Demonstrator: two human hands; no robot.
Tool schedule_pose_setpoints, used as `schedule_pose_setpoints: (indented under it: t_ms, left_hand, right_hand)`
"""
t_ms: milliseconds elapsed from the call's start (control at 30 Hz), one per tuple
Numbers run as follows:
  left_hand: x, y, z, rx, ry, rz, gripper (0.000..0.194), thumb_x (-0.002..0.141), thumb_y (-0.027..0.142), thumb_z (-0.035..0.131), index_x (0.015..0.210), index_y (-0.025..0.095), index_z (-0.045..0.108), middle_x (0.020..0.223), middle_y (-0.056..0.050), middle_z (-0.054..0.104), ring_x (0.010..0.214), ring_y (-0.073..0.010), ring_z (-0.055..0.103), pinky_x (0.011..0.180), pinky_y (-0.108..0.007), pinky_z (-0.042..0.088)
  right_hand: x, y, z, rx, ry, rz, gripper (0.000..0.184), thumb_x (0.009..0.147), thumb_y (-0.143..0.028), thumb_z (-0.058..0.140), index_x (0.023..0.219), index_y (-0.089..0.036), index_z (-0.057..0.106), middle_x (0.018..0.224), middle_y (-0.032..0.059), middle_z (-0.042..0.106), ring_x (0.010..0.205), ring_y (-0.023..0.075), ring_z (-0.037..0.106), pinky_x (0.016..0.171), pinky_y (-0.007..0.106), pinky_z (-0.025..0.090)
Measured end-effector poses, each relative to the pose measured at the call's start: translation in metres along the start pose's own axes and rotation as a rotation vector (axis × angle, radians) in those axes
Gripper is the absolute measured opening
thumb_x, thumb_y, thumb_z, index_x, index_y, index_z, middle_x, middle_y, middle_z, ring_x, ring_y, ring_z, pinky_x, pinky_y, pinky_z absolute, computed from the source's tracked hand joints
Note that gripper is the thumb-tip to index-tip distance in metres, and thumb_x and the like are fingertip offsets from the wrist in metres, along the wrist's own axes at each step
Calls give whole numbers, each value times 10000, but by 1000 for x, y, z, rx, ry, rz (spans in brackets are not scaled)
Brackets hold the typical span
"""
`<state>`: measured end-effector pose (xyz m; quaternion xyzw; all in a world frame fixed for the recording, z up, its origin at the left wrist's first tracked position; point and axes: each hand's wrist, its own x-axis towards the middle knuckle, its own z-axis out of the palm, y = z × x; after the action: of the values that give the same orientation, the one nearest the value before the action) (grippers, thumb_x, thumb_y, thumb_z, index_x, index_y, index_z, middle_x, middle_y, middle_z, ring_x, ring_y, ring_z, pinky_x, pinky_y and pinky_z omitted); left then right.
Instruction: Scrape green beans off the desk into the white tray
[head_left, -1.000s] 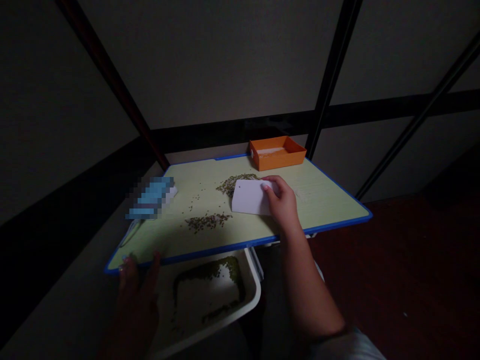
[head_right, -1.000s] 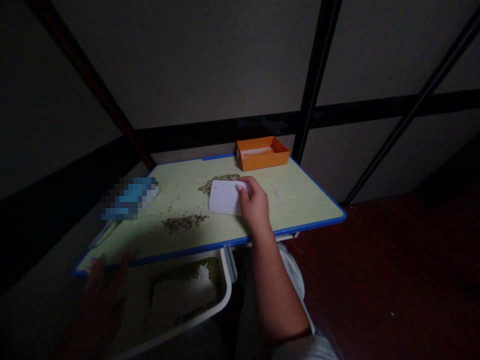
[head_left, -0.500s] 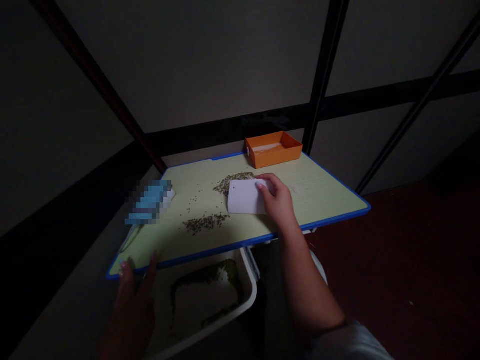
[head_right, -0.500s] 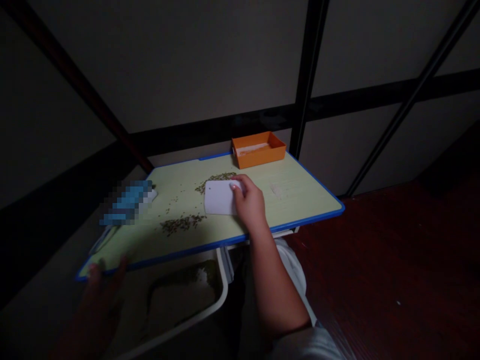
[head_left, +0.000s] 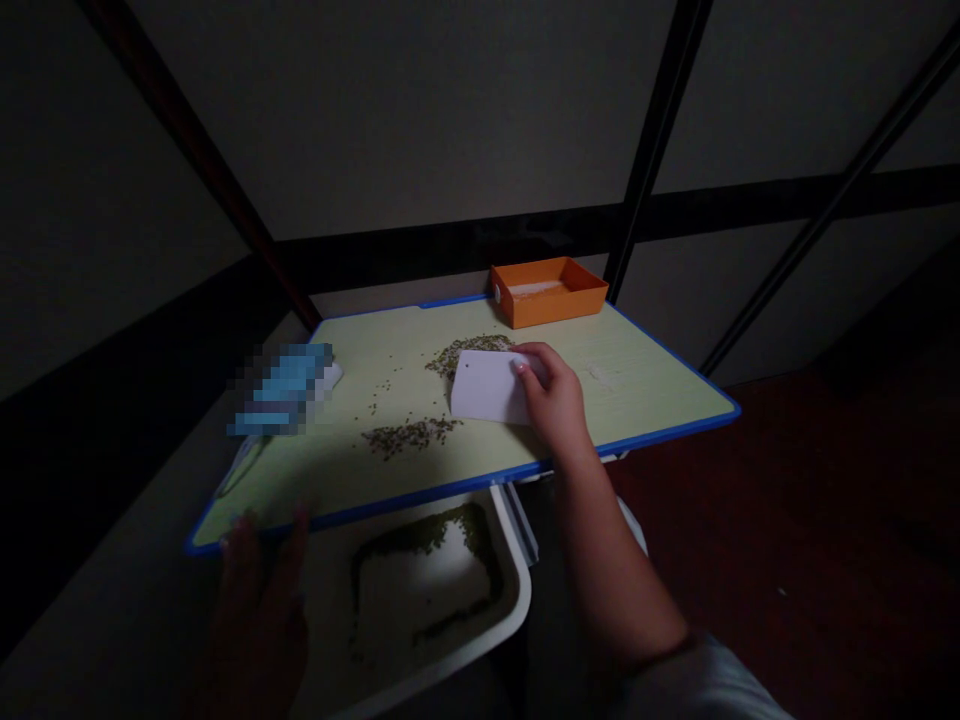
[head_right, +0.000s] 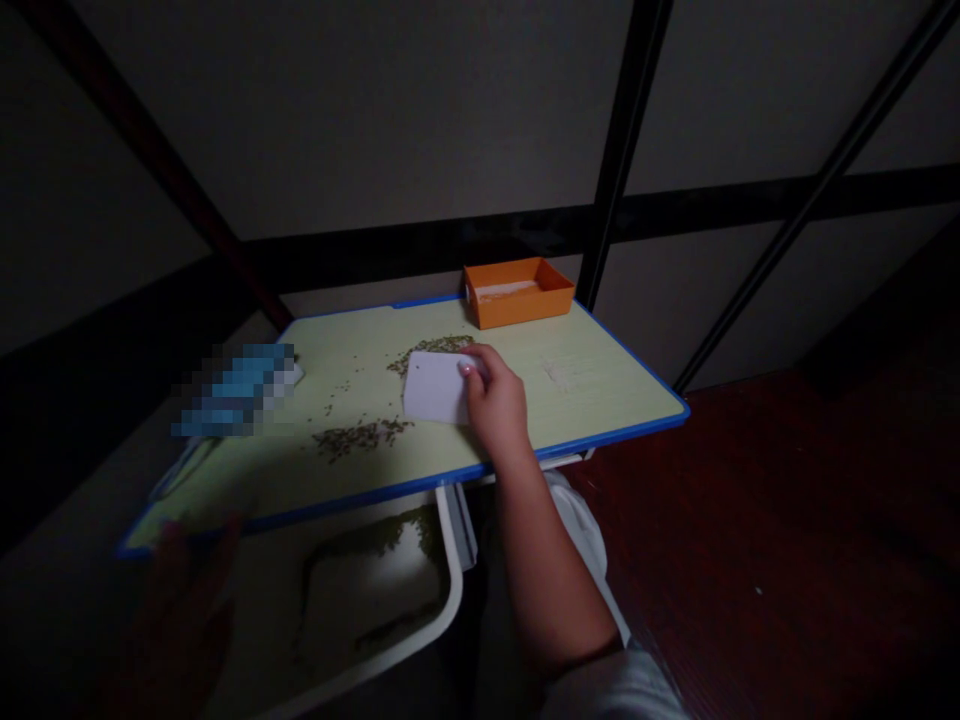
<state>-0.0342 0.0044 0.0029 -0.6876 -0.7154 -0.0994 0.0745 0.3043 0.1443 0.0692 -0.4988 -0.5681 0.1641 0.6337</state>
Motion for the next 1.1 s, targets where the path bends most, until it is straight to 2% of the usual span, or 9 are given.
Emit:
schedule_pose_setpoints:
  t_ms: [133,300,467,600,667,767,933,1100]
  left_hand:
    - [1,11,-1,-92,-10,2,700,808,93,402,1486,215,281,1659,-197,64,1510,-375,20,1211,-567,262]
    - [2,20,-2,-148,9,-20,625,838,91,347,1458,169,341,1630,-238,158,1519,-353,33,1213,-556,265]
    - [2,21,-3,-130,6,18,613,862,111,309,1474,154,299,1621,-268,146,1518,-355,15,1214,-565,251]
    - [3,27,-7,-132,-38,-32,594,866,107,285,1459,115,322,1599,-303,175,1507,-383,30,1200,-573,276]
    - [4,30,-8,-136,-30,-48,591,867,106,269,1454,122,333,1598,-294,194,1507,-373,45,1196,-564,291]
    - [5,31,-9,-138,8,-43,583,867,114,273,1442,145,368,1597,-276,222,1509,-360,91,1189,-559,312]
    - [4,28,-8,-149,42,-2,590,853,109,291,1435,142,385,1569,-294,270,1500,-382,122,1172,-592,332]
    - [3,25,-4,-132,74,14,598,856,117,309,1448,179,368,1582,-282,250,1498,-383,124,1163,-596,348]
  right_hand:
    - [-1,0,-1,38,-6,8,176,830,-219,546,942,-225,682,993,49,755,972,227,667,878,360,505]
    - [-2,-2,-2,65,-36,17,168,821,-232,558,933,-213,683,984,54,754,957,228,665,881,369,500]
    - [-4,-5,-6,81,-86,19,163,829,-233,570,945,-218,684,998,47,753,957,218,666,874,359,502]
    - [-4,-8,-16,104,-36,10,158,838,-232,575,953,-214,681,1007,53,748,954,211,665,855,345,509]
    - [-3,-9,-22,109,-5,5,149,836,-238,587,947,-213,683,1003,56,748,945,210,664,839,341,511]
    - [-3,-10,-27,94,-24,0,141,829,-233,601,937,-221,692,989,47,748,938,209,661,831,341,511]
    - [-6,-6,-22,121,-38,15,137,828,-224,602,929,-229,694,978,36,742,941,212,656,839,349,504]
    - [-6,1,-17,136,-38,39,143,830,-256,601,938,-223,689,982,39,742,944,223,654,842,350,498]
